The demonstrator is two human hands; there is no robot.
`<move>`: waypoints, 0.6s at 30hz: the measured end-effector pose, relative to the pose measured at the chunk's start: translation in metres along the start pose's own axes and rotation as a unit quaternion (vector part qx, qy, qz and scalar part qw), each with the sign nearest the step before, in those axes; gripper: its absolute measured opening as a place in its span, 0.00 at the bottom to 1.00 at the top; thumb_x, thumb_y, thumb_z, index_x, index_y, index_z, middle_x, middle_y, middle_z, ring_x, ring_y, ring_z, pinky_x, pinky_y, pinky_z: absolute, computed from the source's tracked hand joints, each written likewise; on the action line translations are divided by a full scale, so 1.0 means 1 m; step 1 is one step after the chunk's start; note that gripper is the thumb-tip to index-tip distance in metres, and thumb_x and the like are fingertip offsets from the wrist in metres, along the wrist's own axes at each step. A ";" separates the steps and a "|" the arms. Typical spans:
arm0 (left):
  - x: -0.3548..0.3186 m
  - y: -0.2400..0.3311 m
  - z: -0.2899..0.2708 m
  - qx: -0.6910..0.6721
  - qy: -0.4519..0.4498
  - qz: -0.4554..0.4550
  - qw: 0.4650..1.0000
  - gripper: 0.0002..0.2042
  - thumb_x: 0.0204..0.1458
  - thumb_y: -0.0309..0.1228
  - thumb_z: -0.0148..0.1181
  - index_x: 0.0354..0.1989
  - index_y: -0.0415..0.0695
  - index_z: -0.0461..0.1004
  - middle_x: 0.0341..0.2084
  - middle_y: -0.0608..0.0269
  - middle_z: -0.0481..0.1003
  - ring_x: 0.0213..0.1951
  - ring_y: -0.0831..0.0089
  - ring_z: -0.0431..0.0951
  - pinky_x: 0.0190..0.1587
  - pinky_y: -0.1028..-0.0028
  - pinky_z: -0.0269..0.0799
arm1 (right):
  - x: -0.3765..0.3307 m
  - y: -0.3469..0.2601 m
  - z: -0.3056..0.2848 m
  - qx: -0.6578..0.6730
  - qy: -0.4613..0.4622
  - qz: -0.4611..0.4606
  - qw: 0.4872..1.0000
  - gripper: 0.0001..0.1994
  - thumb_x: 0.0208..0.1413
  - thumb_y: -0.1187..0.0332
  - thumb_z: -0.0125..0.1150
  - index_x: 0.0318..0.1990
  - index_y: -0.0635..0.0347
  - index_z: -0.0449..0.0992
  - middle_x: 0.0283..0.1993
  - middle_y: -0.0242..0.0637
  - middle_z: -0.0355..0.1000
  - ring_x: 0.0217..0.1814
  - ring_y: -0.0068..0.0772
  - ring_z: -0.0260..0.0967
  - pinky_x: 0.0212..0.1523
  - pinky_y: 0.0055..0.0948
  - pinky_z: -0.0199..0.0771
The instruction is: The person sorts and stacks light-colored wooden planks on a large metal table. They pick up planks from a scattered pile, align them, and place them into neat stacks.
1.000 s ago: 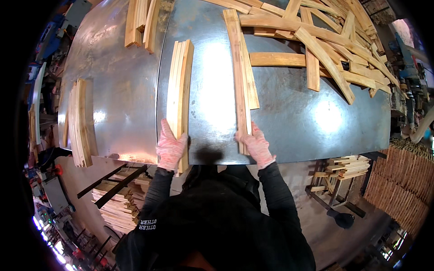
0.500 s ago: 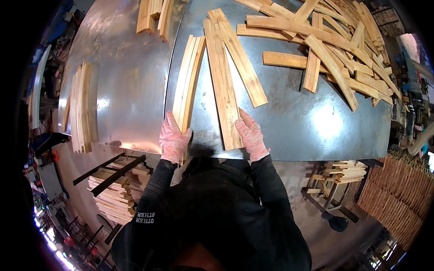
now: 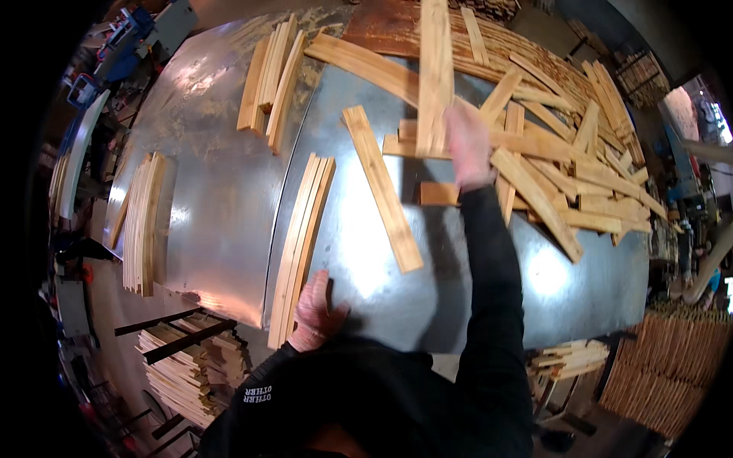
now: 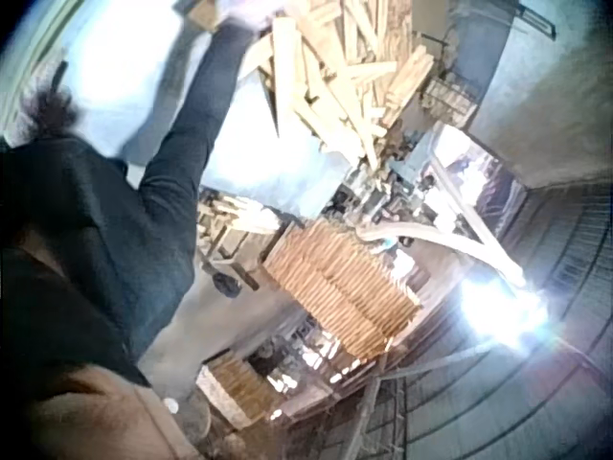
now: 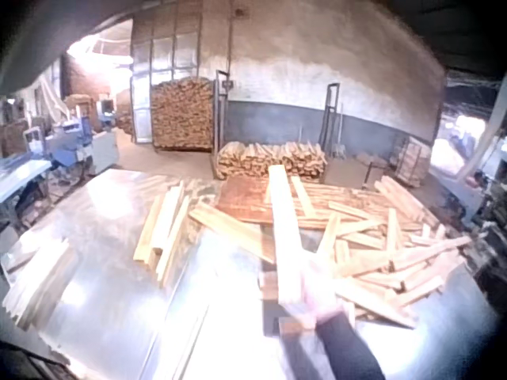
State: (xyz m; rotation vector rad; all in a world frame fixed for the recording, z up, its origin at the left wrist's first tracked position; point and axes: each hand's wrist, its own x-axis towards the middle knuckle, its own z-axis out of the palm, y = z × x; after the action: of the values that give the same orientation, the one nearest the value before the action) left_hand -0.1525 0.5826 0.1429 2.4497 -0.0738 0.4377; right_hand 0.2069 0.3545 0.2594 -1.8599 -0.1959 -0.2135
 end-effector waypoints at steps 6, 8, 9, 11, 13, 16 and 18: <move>0.060 0.023 0.111 0.114 -0.035 -0.170 0.978 0.46 0.46 0.52 0.69 0.67 0.34 0.58 0.60 0.35 0.66 0.59 0.40 0.69 0.60 0.46 0.65 | 0.211 0.075 0.021 -0.314 -0.015 0.092 0.945 0.35 0.59 0.43 0.55 0.60 0.68 0.72 0.56 0.54 0.76 0.63 0.52 0.71 0.64 0.41 0.66; 0.086 0.021 0.153 0.154 -0.045 -0.173 0.972 0.52 0.45 0.61 0.65 0.68 0.31 0.55 0.62 0.29 0.62 0.62 0.35 0.63 0.64 0.36 0.55 | 0.215 0.134 0.059 -0.374 -0.111 0.002 0.921 0.52 0.51 0.34 0.61 0.73 0.64 0.54 0.70 0.59 0.63 0.73 0.58 0.58 0.72 0.40 0.57; 0.099 0.026 0.169 0.154 -0.053 -0.193 0.967 0.54 0.44 0.64 0.63 0.68 0.31 0.53 0.63 0.27 0.59 0.64 0.34 0.61 0.65 0.33 0.50 | 0.210 0.143 0.083 -0.436 -0.175 0.006 0.883 0.57 0.47 0.32 0.63 0.76 0.61 0.48 0.75 0.58 0.52 0.78 0.56 0.50 0.74 0.41 0.52; 0.134 0.037 0.189 0.108 -0.111 -0.225 0.962 0.57 0.43 0.65 0.64 0.71 0.32 0.49 0.66 0.22 0.53 0.66 0.28 0.56 0.66 0.30 0.45 | 0.208 0.156 0.115 -0.604 -0.209 -0.010 0.769 0.59 0.45 0.31 0.65 0.77 0.57 0.45 0.78 0.55 0.48 0.79 0.55 0.48 0.75 0.43 0.51; 0.137 0.032 0.214 0.148 -0.113 -0.215 0.959 0.61 0.41 0.66 0.66 0.74 0.35 0.45 0.69 0.22 0.47 0.70 0.28 0.50 0.67 0.28 0.40 | 0.230 0.189 0.121 -0.562 -0.223 0.003 0.796 0.58 0.44 0.31 0.65 0.76 0.56 0.48 0.76 0.55 0.51 0.78 0.54 0.49 0.74 0.44 0.51; 0.148 0.023 0.207 0.120 -0.053 -0.177 0.975 0.59 0.42 0.61 0.68 0.75 0.35 0.45 0.69 0.23 0.48 0.71 0.30 0.49 0.67 0.30 0.43 | 0.257 0.239 0.109 -0.503 -0.219 0.007 0.836 0.57 0.43 0.31 0.65 0.75 0.55 0.52 0.75 0.55 0.54 0.77 0.54 0.51 0.74 0.44 0.52; 0.181 0.002 0.178 0.024 0.033 -0.113 0.993 0.55 0.42 0.48 0.75 0.73 0.32 0.49 0.67 0.25 0.54 0.68 0.32 0.57 0.67 0.37 0.53 | 0.243 0.235 0.103 -0.479 -0.204 0.038 0.853 0.52 0.46 0.32 0.65 0.72 0.56 0.59 0.72 0.54 0.59 0.75 0.55 0.55 0.72 0.44 0.57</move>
State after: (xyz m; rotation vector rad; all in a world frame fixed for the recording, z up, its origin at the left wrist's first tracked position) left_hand 0.0701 0.4831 0.0723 2.4519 0.2421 0.4223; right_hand 0.5045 0.3911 0.0719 -2.9024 -0.3459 0.1973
